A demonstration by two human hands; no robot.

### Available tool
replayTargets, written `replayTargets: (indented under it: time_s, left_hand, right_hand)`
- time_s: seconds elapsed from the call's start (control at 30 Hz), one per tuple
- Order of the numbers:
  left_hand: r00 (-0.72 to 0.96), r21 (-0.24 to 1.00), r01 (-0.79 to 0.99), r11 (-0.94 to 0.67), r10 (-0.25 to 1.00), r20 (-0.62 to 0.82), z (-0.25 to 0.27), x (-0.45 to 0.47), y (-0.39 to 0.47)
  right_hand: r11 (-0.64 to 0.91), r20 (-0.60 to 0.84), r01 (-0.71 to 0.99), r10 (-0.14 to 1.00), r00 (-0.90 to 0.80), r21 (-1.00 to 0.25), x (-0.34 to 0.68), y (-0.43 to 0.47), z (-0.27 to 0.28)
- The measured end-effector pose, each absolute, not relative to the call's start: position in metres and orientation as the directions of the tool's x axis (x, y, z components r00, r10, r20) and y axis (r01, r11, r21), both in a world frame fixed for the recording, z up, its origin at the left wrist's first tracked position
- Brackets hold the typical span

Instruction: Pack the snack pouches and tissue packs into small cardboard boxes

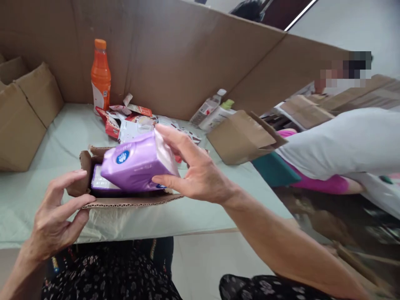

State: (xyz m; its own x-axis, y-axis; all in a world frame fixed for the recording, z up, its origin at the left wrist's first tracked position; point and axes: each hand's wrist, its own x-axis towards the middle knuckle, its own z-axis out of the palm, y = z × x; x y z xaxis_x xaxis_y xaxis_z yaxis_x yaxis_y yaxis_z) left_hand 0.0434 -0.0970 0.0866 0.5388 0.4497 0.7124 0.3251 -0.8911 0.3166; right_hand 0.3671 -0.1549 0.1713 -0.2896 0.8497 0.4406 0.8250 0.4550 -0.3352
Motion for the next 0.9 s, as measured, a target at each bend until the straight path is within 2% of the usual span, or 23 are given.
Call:
replayTargets:
  time_s: [0.1, 0.17, 0.23, 0.33, 0.5, 0.57, 0.77, 0.83, 0.9]
  left_hand:
    - [0.546, 0.301, 0.342, -0.890, 0.449, 0.707, 0.087, 0.045, -0.098]
    - [0.541, 0.308, 0.332, -0.892, 0.447, 0.712, 0.088, 0.047, -0.097]
    - [0.539, 0.323, 0.317, -0.892, 0.450, 0.712, 0.089, 0.049, -0.096]
    - [0.560, 0.313, 0.302, -0.900, 0.433, 0.706, 0.090, 0.052, -0.095]
    - [0.570, 0.298, 0.302, -0.906, 0.422, 0.705, 0.090, 0.053, -0.096]
    - [0.548, 0.313, 0.313, -0.897, 0.439, 0.712, 0.089, 0.052, -0.097]
    - [0.518, 0.368, 0.281, -0.886, 0.463, 0.719, 0.085, 0.051, -0.097]
    - [0.509, 0.374, 0.257, -0.891, 0.454, 0.732, 0.084, 0.051, -0.096]
    - [0.514, 0.381, 0.252, -0.890, 0.456, 0.726, 0.083, 0.051, -0.095]
  right_hand:
    - [0.529, 0.362, 0.838, 0.813, -0.456, -0.134, 0.373, -0.161, 0.186]
    - [0.529, 0.305, 0.848, 0.809, -0.502, -0.008, 0.373, -0.167, 0.200]
    - [0.511, 0.219, 0.858, 0.832, -0.510, 0.060, 0.368, -0.169, 0.212]
    - [0.505, 0.055, 0.858, 0.858, -0.511, 0.088, 0.355, -0.160, 0.224]
    - [0.570, -0.132, 0.821, 0.816, -0.562, 0.030, 0.344, -0.134, 0.223]
    - [0.570, -0.124, 0.820, 0.818, -0.562, 0.045, 0.343, -0.131, 0.211]
    - [0.454, 0.153, 0.880, 0.868, -0.473, 0.140, 0.353, -0.161, 0.167]
    - [0.442, 0.141, 0.884, 0.875, -0.462, 0.152, 0.356, -0.169, 0.161]
    - [0.479, 0.072, 0.871, 0.870, -0.487, 0.112, 0.360, -0.172, 0.159]
